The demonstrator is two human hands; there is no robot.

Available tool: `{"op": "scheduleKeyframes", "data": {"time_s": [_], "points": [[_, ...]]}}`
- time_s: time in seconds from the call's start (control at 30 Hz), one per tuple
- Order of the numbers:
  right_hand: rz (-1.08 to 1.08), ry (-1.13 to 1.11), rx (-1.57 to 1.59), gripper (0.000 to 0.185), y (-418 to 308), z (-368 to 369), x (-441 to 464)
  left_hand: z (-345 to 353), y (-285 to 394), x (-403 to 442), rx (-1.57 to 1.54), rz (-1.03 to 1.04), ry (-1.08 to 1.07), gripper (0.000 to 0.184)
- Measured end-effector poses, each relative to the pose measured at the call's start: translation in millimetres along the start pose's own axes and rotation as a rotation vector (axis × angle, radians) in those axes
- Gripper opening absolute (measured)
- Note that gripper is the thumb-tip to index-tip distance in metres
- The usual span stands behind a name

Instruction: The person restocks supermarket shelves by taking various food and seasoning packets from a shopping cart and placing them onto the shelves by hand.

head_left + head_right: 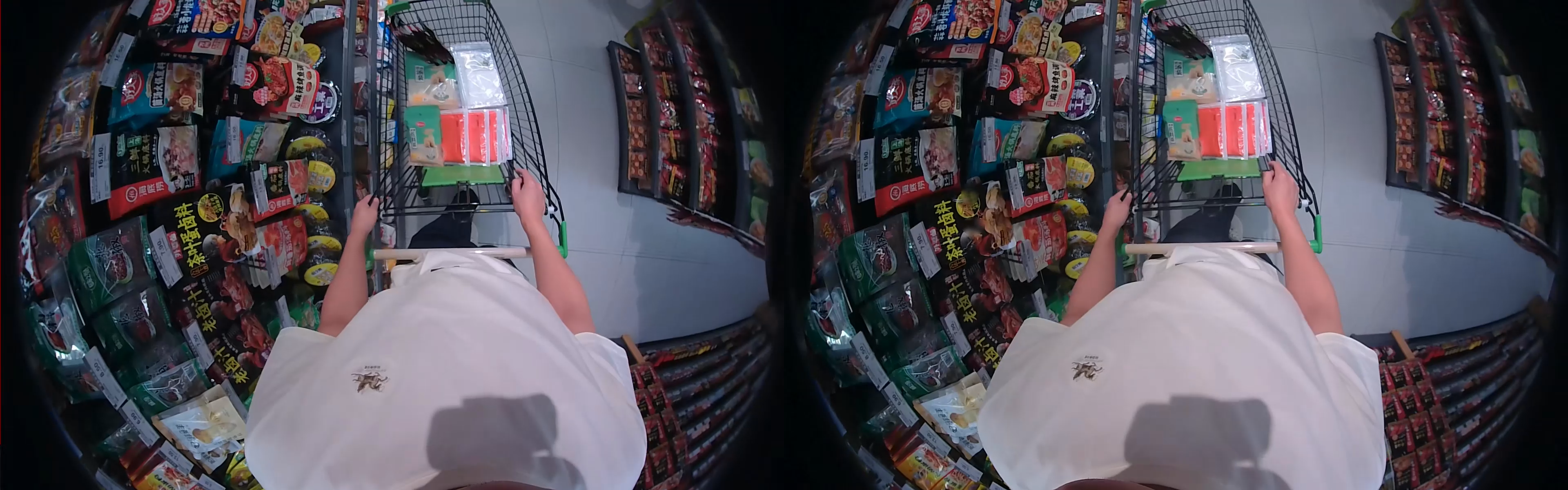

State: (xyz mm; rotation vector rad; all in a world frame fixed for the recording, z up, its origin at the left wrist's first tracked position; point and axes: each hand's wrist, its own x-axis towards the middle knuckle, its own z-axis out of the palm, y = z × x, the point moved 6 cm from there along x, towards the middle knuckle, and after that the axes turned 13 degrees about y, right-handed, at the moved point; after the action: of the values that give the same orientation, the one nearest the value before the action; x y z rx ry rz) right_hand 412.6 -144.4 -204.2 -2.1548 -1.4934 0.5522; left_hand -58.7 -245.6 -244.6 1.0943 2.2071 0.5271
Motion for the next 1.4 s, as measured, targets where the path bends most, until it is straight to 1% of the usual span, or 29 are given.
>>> {"op": "scheduleKeyframes", "data": {"time_s": [0.07, 0.1, 0.2, 0.23, 0.27, 0.3, 0.33, 0.37, 0.4, 0.47, 0.5, 0.57, 0.6, 0.63, 0.67, 0.77, 0.83, 0.93, 0.97, 1.07, 1.17, 1.27, 1.3, 1.33, 1.37, 1.4], "points": [[-0.015, 0.002, -0.001, 0.030, -7, 4, 15, -5, 16, 12, -0.012, 0.007, 0.007, 0.033], [0.036, -0.045, -0.039, 0.033, -14, 4, 22, -3, 15, 23, 0.020, -0.014, -0.013, 0.033], [0.014, -0.057, -0.049, 0.031, -25, 10, 42, 0, 18, 48, -0.019, -0.056, 0.027, 0.036], [0.011, -0.061, -0.057, 0.032, -36, 7, 50, -13, 49, 43, -0.013, -0.143, 0.045, 0.039], [0.028, -0.088, -0.073, 0.032, -40, 9, 59, -13, 51, 54, 0.027, -0.073, 0.052, 0.039], [0.015, -0.078, -0.070, 0.032, -43, 11, 67, -8, 47, 66, 0.019, -0.067, 0.055, 0.039], [0.001, -0.068, -0.069, 0.033, -46, 13, 76, -11, 60, 71, 0.009, -0.063, 0.058, 0.039], [-0.007, -0.061, -0.074, 0.033, -47, 16, 85, -12, 68, 74, -0.027, -0.134, 0.003, 0.037], [-0.013, -0.056, -0.080, 0.034, -52, 16, 93, -9, 68, 85, 0.008, -0.053, 0.055, 0.037], [-0.020, -0.065, -0.082, 0.034, -52, 21, 107, -12, 83, 89, -0.047, -0.135, 0.019, 0.039], [-0.024, -0.077, -0.075, 0.035, -52, 24, 116, -4, 77, 104, -0.042, -0.054, 0.008, 0.041], [-0.021, -0.073, -0.086, 0.035, -60, 25, 127, 4, 74, 122, -0.005, -0.028, 0.073, 0.040], [0.024, -0.108, -0.046, 0.034, -53, 35, 136, 4, 79, 128, -0.010, -0.032, 0.089, 0.040], [0.021, -0.109, -0.028, 0.034, -54, 39, 144, -1, 93, 130, -0.024, -0.055, -0.003, 0.038], [0.016, -0.120, -0.019, 0.034, -52, 42, 151, 1, 97, 134, -0.006, -0.049, -0.004, 0.038], [-0.127, -0.059, -0.039, 0.033, -65, 41, 170, 6, 104, 153, 0.021, -0.013, 0.035, 0.037], [-0.122, -0.080, -0.033, 0.033, -72, 41, 181, 8, 113, 161, 0.010, 0.027, 0.097, 0.034], [-0.109, -0.131, 0.005, 0.033, -63, 54, 203, 23, 109, 177, -0.025, -0.002, 0.108, 0.034], [-0.106, -0.146, 0.023, 0.033, -58, 59, 211, 26, 111, 181, -0.053, -0.043, 0.051, 0.035], [-0.130, -0.166, 0.012, 0.033, -63, 60, 229, 28, 124, 187, -0.048, -0.037, 0.093, 0.036], [-0.149, -0.188, -0.020, 0.032, -67, 59, 241, 16, 147, 178, -0.019, -0.153, -0.011, 0.039], [-0.190, -0.209, -0.116, 0.032, -68, 61, 257, 37, 135, 195, 0.020, -0.065, 0.117, 0.039], [-0.179, -0.256, -0.121, 0.031, -60, 68, 263, 49, 124, 204, -0.008, -0.024, 0.134, 0.039], [-0.194, -0.224, -0.162, 0.032, -59, 68, 266, 33, 145, 192, -0.022, -0.084, 0.050, 0.041], [-0.187, -0.235, -0.150, 0.033, -59, 68, 267, 38, 142, 197, -0.051, -0.018, -0.020, 0.042], [-0.174, -0.246, -0.140, 0.033, -59, 66, 267, 23, 162, 183, -0.059, -0.008, 0.108, 0.035]]}}
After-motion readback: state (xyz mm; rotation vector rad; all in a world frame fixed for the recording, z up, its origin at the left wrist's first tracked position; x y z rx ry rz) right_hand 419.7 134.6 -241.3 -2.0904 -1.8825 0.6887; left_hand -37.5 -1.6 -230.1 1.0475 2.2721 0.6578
